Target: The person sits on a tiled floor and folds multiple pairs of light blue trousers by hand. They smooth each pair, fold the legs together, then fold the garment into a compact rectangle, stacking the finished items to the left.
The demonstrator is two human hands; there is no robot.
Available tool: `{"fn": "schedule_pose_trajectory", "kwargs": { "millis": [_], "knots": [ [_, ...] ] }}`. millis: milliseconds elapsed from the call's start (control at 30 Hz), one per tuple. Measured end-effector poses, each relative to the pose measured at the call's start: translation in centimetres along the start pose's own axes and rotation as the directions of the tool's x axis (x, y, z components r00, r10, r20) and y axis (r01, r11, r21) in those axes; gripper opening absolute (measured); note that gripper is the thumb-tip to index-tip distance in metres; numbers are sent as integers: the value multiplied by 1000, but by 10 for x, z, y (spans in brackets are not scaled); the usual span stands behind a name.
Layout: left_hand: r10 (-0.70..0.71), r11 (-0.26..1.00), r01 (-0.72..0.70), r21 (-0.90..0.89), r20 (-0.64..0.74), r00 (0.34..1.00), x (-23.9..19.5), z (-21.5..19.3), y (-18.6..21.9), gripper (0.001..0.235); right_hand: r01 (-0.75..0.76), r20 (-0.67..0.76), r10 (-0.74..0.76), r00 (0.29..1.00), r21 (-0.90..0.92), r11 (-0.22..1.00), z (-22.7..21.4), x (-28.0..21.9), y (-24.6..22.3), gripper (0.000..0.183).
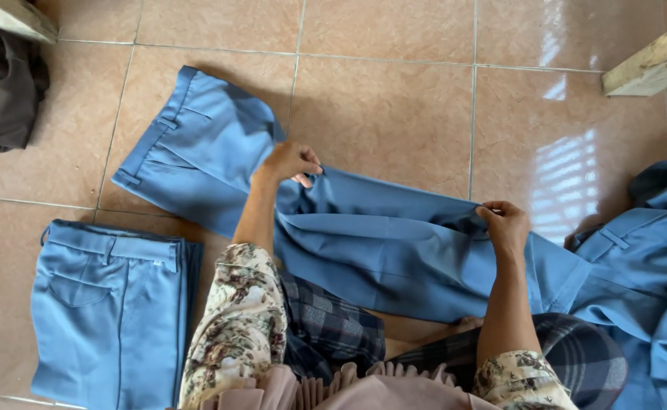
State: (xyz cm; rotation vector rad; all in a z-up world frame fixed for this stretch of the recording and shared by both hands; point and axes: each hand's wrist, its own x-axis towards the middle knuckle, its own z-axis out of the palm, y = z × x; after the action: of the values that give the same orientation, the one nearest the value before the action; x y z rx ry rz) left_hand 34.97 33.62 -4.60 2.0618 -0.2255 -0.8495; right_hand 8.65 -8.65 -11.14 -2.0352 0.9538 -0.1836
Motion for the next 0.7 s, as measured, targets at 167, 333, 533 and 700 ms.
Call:
{"fn": "schedule_pose_trajectory", "kwargs": {
  "millis": [167, 333, 533, 700],
  "knots": [
    [31, 964, 9, 265, -144, 989, 6, -21, 56, 3, -22, 2, 22, 1000, 17, 1000, -15, -5, -41, 28],
    [401, 819, -71, 570, -479, 781, 165, 33, -51, 17, 256, -103, -258, 961, -30, 966, 5, 2, -35, 53],
    [458, 836, -199, 511, -451, 766, 67, 77, -19, 50, 272, 14, -273, 962, -142, 952, 20, -25, -36, 44],
    [611, 747, -231, 624, -507, 608, 9, 79, -38, 37, -58, -165, -12, 986, -416, 907, 32, 23, 65, 34]
  ]
}}
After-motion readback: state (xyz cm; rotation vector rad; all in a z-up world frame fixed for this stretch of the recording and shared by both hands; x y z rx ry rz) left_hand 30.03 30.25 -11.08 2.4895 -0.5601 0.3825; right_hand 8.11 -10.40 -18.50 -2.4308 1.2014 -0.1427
